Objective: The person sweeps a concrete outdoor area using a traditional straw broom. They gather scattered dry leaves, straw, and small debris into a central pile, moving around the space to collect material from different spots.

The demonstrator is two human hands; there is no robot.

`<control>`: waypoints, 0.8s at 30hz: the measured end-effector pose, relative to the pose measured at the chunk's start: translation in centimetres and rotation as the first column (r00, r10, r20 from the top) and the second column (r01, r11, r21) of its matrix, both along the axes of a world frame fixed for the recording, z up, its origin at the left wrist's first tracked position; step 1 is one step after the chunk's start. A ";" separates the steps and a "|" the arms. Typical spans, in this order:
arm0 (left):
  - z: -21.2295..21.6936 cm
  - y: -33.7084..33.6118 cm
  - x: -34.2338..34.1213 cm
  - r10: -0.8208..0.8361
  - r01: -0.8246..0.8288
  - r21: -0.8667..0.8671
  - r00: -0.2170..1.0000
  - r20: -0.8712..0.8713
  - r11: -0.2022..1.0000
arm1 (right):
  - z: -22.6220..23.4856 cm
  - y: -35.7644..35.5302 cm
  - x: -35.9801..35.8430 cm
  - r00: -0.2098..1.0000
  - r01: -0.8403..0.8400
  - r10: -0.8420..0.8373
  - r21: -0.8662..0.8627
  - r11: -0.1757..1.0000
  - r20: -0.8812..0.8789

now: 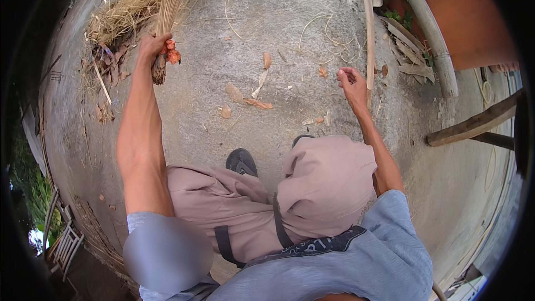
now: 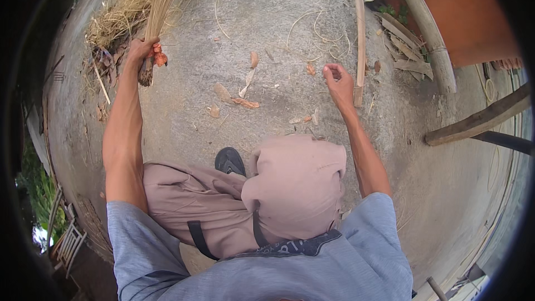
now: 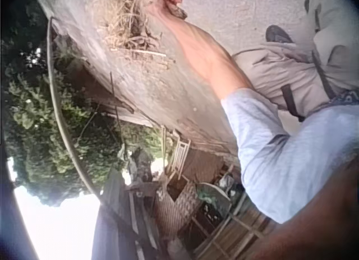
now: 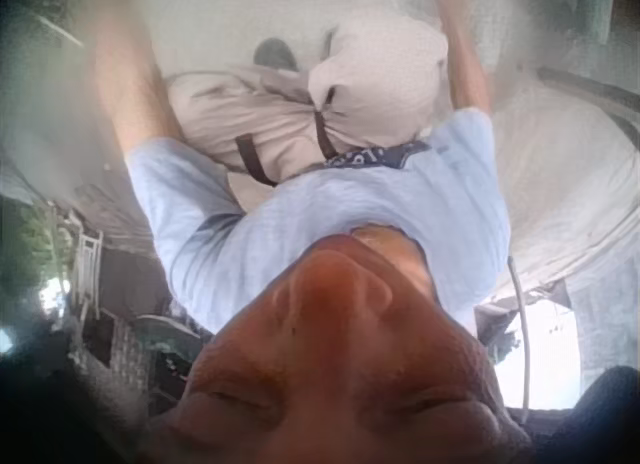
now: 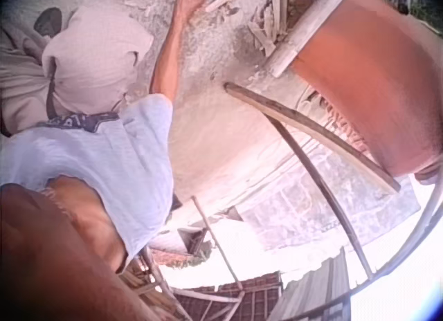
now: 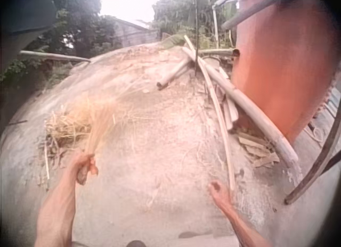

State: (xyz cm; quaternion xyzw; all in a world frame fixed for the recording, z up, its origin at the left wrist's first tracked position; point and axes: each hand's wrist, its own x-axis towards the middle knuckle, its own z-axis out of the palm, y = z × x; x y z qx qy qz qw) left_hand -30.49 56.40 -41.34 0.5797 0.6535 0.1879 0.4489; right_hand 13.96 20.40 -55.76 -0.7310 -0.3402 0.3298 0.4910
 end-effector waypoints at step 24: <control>0.5 -1.5 -3.4 0.072 0.000 0.252 0.958 -0.277 0.968 | -3.7 12.5 -26.0 0.454 -0.618 0.504 -0.148 0.772 0.734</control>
